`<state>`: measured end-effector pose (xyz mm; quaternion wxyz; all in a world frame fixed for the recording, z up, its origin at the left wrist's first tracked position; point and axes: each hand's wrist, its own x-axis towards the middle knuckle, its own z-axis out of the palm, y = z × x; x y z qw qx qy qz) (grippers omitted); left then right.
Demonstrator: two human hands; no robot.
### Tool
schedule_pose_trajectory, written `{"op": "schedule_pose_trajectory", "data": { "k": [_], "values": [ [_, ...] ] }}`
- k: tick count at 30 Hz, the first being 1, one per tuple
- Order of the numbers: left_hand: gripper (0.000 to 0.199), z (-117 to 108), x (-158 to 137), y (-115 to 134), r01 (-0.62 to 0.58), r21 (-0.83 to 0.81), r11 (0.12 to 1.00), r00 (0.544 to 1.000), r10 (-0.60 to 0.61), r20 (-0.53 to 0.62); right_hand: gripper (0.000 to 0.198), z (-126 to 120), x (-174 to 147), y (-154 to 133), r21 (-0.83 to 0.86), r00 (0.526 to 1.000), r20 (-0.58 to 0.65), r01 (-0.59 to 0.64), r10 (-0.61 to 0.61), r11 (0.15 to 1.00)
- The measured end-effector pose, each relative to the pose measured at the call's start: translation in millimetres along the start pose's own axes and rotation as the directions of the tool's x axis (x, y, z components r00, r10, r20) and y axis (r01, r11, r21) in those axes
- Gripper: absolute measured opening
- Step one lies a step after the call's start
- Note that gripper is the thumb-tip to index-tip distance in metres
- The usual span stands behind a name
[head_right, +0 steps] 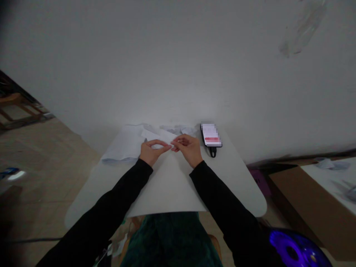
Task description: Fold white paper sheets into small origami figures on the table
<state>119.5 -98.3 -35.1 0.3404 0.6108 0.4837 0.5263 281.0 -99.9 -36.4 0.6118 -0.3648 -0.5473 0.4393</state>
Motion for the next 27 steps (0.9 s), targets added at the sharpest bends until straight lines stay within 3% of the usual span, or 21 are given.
{"op": "schedule_pose_trajectory", "data": {
  "k": [3, 8, 11, 15, 21, 27],
  "values": [
    [0.025, 3, -1, -3, 0.060, -0.066, 0.996, 0.998, -0.059, 0.016, 0.026, 0, -2, -8, 0.040, 1.000, 0.015, 0.021, -0.022, 0.999],
    [0.029, 6, 2, -10, 0.112, -0.275, 0.955, 0.992, -0.121, -0.017, 0.036, -7, 1, -18, 0.086, 0.968, 0.244, 0.032, -0.052, 0.996],
    [0.031, 6, 4, -14, 0.151, -0.332, 0.931, 0.987, -0.158, 0.008, 0.032, -12, 4, -16, 0.083, 0.966, 0.255, 0.029, -0.050, 0.996],
    [0.030, 4, 6, -16, 0.159, -0.309, 0.938, 0.987, -0.159, 0.026, 0.027, -13, 6, -12, 0.045, 0.984, 0.176, 0.018, -0.026, 0.999],
    [0.026, -1, 6, -10, 0.053, -0.162, 0.985, 0.999, -0.051, 0.012, 0.022, -11, 3, -11, -0.035, 0.990, 0.139, 0.038, -0.033, 0.999],
    [0.025, -3, 6, -2, 0.031, -0.059, 0.998, 1.000, -0.030, 0.006, 0.030, -8, 2, -9, -0.056, 0.991, 0.122, 0.053, -0.046, 0.997]
  ]
}}
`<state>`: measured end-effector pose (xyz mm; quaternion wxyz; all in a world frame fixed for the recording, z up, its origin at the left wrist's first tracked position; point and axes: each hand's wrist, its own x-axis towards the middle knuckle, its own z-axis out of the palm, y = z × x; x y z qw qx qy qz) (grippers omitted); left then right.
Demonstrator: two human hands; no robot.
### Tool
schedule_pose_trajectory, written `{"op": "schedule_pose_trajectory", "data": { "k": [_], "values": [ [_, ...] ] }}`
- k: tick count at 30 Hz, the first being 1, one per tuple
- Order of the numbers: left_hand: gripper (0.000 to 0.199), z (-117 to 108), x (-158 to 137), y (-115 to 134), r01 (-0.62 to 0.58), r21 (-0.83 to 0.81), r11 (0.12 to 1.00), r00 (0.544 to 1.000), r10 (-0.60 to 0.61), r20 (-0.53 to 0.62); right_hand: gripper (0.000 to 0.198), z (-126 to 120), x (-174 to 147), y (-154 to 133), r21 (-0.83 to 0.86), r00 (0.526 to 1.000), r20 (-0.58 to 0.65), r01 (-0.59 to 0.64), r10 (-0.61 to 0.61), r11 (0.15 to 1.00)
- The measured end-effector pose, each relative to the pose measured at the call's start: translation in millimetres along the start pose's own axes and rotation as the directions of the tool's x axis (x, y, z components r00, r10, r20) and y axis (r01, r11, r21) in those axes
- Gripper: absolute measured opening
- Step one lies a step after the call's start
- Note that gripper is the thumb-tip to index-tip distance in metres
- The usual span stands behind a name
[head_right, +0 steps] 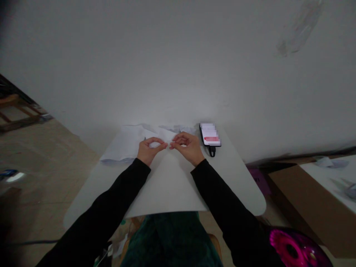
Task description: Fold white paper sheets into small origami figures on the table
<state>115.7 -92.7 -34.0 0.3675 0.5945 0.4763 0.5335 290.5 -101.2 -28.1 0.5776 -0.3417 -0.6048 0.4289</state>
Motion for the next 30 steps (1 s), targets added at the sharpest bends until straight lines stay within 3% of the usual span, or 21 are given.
{"op": "schedule_pose_trajectory", "data": {
  "k": [8, 15, 23, 26, 30],
  "values": [
    [0.023, 1, -1, -2, -0.067, 0.011, 0.998, 0.998, 0.067, -0.009, 0.052, 10, -1, -3, 0.196, 0.993, -0.092, -0.054, 0.073, 0.979],
    [0.022, 3, -3, -4, -0.068, 0.010, 0.998, 0.995, 0.067, 0.077, 0.026, 7, -1, 7, 0.159, 0.987, -0.030, -0.154, 0.161, 0.975],
    [0.016, 6, -8, 5, -0.130, 0.064, 0.989, 0.980, 0.118, 0.160, 0.030, 3, -1, 20, 0.131, 0.967, -0.130, -0.203, 0.220, 0.970],
    [0.029, 5, -7, 6, -0.175, 0.050, 0.983, 0.965, 0.162, 0.208, 0.036, -4, 1, 22, 0.086, 0.957, -0.195, -0.201, 0.214, 0.976],
    [0.067, -6, -1, 4, -0.133, 0.008, 0.991, 0.940, 0.123, 0.319, 0.035, -18, 8, 18, -0.037, 0.959, -0.199, -0.212, 0.201, 0.977]
  ]
}}
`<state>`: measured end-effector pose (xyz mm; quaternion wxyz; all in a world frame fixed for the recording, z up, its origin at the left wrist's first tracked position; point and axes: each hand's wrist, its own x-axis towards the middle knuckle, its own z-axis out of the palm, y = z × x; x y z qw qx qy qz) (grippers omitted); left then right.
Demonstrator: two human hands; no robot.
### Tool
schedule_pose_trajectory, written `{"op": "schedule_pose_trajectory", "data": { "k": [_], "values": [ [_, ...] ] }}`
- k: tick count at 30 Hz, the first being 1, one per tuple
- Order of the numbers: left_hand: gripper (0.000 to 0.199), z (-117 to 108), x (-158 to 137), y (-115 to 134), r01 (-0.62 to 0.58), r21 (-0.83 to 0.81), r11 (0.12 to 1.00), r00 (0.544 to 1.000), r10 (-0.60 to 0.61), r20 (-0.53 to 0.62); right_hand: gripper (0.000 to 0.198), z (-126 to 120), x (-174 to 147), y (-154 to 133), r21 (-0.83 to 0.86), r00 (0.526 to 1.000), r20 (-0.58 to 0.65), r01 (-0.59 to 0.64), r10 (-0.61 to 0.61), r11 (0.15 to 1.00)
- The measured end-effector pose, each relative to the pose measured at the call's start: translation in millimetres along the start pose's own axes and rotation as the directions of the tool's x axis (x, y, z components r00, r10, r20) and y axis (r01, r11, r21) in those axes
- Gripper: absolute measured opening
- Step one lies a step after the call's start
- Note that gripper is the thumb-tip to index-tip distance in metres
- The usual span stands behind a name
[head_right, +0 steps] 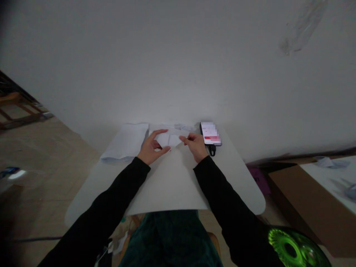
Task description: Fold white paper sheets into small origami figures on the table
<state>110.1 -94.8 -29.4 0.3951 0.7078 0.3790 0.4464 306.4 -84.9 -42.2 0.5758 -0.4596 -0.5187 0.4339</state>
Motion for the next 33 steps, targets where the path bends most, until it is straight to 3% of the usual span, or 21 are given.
{"op": "schedule_pose_trajectory", "data": {
  "k": [4, 11, 15, 22, 33],
  "values": [
    [0.062, -15, 2, -3, 0.026, 0.020, 0.999, 0.996, -0.027, 0.081, 0.038, -11, 7, -4, 0.043, 0.998, 0.063, -0.018, 0.016, 0.999],
    [0.037, -19, 8, -9, -0.074, -0.218, 0.973, 0.997, 0.074, -0.010, 0.050, -13, 8, -7, 0.148, 0.999, 0.032, 0.027, -0.032, 0.989],
    [0.016, -18, 9, -9, -0.101, -0.179, 0.979, 0.994, 0.093, -0.051, 0.054, -10, 6, -13, 0.157, 0.996, 0.033, 0.078, -0.084, 0.985],
    [0.025, -22, 7, -3, -0.148, -0.124, 0.981, 0.987, 0.140, -0.074, 0.033, -11, 4, -21, 0.123, 0.976, 0.105, 0.177, -0.190, 0.977],
    [0.021, -35, 6, -5, -0.016, -0.160, 0.987, 0.999, 0.011, -0.034, 0.027, -17, 9, -15, 0.121, 0.965, 0.216, 0.125, -0.149, 0.985]
  ]
}}
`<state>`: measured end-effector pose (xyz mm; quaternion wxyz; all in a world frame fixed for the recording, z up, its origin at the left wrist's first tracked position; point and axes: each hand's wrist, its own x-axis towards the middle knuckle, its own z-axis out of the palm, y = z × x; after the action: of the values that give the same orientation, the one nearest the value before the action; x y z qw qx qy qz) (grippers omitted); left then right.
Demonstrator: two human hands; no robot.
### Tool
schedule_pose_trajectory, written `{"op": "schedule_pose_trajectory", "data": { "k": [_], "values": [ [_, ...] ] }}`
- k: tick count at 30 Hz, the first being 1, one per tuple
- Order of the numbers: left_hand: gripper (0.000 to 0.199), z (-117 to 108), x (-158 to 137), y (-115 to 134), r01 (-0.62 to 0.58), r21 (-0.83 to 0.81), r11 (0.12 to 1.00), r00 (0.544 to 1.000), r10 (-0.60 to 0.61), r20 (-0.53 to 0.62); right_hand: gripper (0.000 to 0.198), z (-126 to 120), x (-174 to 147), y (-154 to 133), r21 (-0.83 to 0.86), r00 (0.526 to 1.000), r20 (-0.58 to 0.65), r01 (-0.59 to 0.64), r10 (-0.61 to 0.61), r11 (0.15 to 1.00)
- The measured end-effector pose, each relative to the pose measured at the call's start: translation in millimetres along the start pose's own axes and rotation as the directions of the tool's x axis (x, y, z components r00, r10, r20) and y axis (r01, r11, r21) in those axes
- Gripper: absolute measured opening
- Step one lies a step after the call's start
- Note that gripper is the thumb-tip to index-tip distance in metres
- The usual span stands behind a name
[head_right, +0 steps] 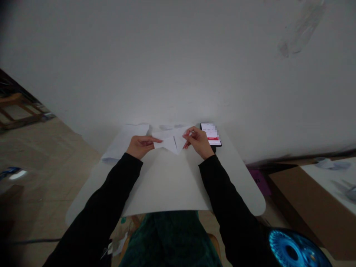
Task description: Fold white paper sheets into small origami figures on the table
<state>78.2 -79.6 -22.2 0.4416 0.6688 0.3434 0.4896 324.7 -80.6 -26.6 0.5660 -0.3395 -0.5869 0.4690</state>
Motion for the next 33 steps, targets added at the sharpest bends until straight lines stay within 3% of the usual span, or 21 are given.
{"op": "schedule_pose_trajectory", "data": {
  "k": [11, 26, 33],
  "values": [
    [0.021, -3, 1, 4, 0.004, 0.140, 0.990, 1.000, -0.003, -0.012, 0.032, -2, 0, 1, -0.015, 0.997, 0.039, -0.064, 0.064, 0.998],
    [0.024, 3, 2, -2, 0.149, 0.019, 0.989, 0.985, -0.147, -0.085, 0.030, -1, -1, -3, -0.031, 0.999, 0.025, -0.031, 0.032, 0.999],
    [0.026, 5, 6, -6, 0.056, -0.041, 0.998, 0.991, -0.060, -0.121, 0.032, 2, -1, -2, -0.021, 0.999, 0.040, -0.025, 0.026, 0.999]
  ]
}}
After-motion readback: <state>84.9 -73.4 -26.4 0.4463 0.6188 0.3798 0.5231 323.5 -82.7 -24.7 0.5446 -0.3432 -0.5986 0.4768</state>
